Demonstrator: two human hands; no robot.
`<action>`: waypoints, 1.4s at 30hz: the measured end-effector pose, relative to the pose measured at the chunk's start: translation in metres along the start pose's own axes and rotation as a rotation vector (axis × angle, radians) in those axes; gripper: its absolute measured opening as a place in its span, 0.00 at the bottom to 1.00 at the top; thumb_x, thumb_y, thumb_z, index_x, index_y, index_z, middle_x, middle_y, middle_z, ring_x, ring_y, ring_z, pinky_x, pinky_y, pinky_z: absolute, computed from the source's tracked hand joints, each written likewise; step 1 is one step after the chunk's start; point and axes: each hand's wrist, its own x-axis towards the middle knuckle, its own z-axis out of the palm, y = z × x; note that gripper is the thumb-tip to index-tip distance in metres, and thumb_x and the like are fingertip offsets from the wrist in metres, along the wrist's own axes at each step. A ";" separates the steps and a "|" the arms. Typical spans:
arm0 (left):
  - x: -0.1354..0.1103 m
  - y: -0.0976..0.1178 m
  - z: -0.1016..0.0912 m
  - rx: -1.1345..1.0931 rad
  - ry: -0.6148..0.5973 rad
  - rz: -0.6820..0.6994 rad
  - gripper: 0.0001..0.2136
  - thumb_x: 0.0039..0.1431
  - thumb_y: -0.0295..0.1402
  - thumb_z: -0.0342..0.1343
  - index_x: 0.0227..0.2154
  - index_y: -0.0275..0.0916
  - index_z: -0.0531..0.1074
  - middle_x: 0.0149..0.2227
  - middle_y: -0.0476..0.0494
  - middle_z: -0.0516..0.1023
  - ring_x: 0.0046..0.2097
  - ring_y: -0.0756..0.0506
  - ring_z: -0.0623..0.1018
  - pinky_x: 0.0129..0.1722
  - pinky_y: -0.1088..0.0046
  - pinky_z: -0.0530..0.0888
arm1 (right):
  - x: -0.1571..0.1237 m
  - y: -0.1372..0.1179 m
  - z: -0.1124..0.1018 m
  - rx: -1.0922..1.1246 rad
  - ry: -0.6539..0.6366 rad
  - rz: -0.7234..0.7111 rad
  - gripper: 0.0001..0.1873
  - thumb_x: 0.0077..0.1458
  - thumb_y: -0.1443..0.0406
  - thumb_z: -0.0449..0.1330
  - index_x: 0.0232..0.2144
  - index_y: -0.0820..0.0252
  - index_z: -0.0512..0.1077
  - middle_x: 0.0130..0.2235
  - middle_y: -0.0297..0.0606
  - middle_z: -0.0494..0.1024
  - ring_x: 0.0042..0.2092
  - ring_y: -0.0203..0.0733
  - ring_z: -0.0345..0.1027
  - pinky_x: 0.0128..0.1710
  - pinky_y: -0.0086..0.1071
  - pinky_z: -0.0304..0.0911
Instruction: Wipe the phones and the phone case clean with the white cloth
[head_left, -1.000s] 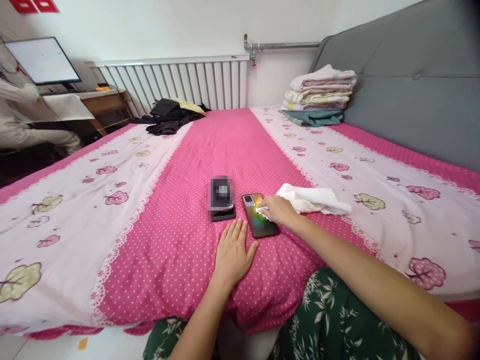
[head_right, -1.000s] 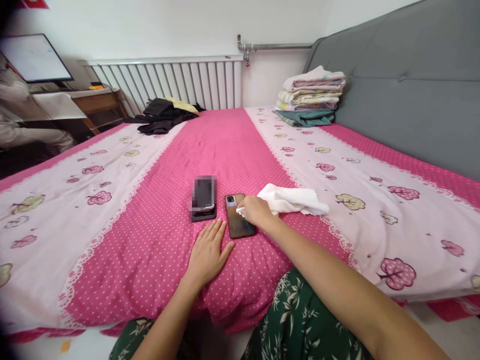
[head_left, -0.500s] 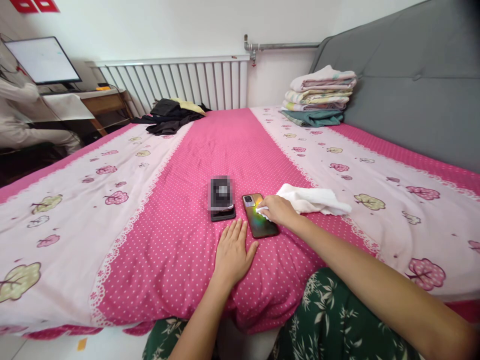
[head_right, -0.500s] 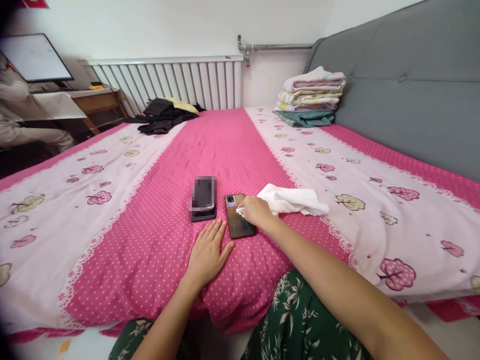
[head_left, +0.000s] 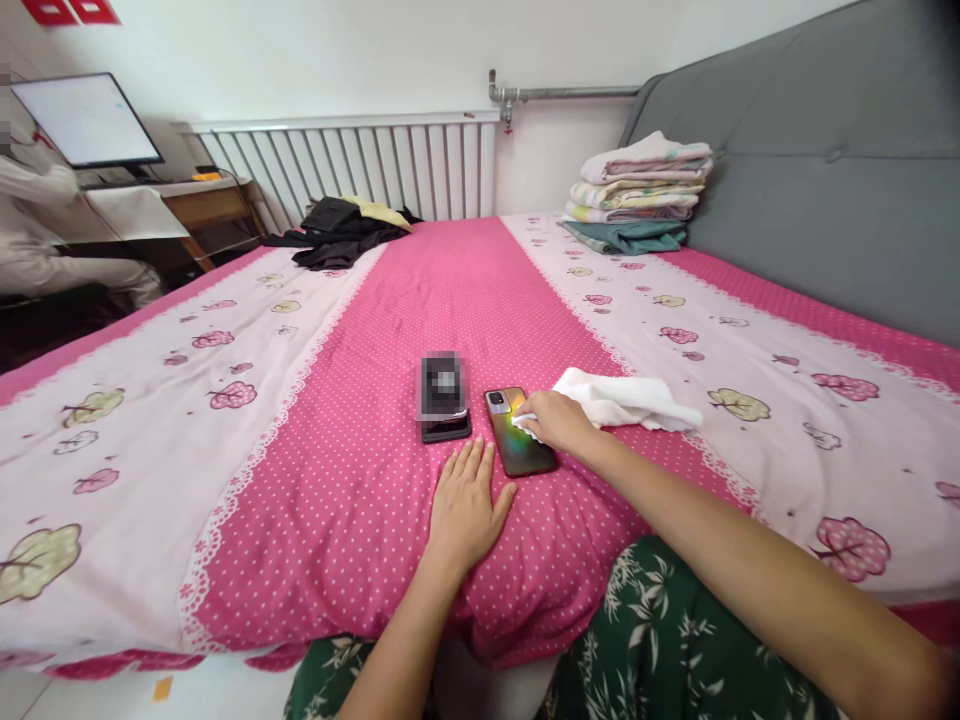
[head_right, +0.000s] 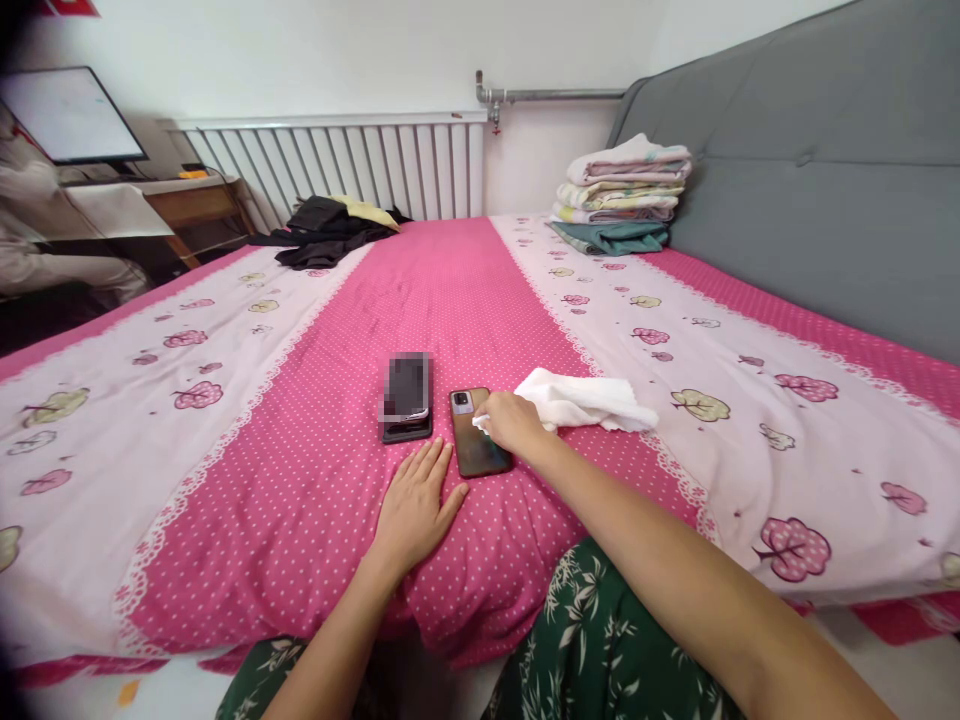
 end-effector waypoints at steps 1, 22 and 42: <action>0.000 0.000 0.000 0.000 0.004 0.001 0.28 0.62 0.46 0.38 0.59 0.31 0.58 0.61 0.37 0.59 0.62 0.41 0.60 0.60 0.59 0.57 | 0.000 0.000 0.000 0.001 0.000 -0.001 0.14 0.56 0.62 0.54 0.42 0.49 0.76 0.44 0.36 0.78 0.46 0.44 0.70 0.44 0.30 0.62; 0.000 0.000 0.002 -0.008 0.029 0.009 0.27 0.62 0.46 0.39 0.58 0.32 0.58 0.61 0.37 0.60 0.62 0.41 0.60 0.60 0.59 0.58 | 0.000 -0.001 -0.001 0.018 -0.002 0.005 0.13 0.55 0.62 0.55 0.41 0.49 0.76 0.44 0.35 0.78 0.46 0.43 0.71 0.44 0.29 0.62; 0.000 0.000 0.001 0.002 0.004 0.001 0.28 0.62 0.46 0.38 0.59 0.32 0.57 0.61 0.37 0.59 0.62 0.41 0.59 0.60 0.59 0.57 | -0.001 0.000 -0.001 0.014 0.006 -0.005 0.13 0.55 0.62 0.55 0.41 0.49 0.76 0.44 0.35 0.78 0.45 0.44 0.71 0.43 0.29 0.62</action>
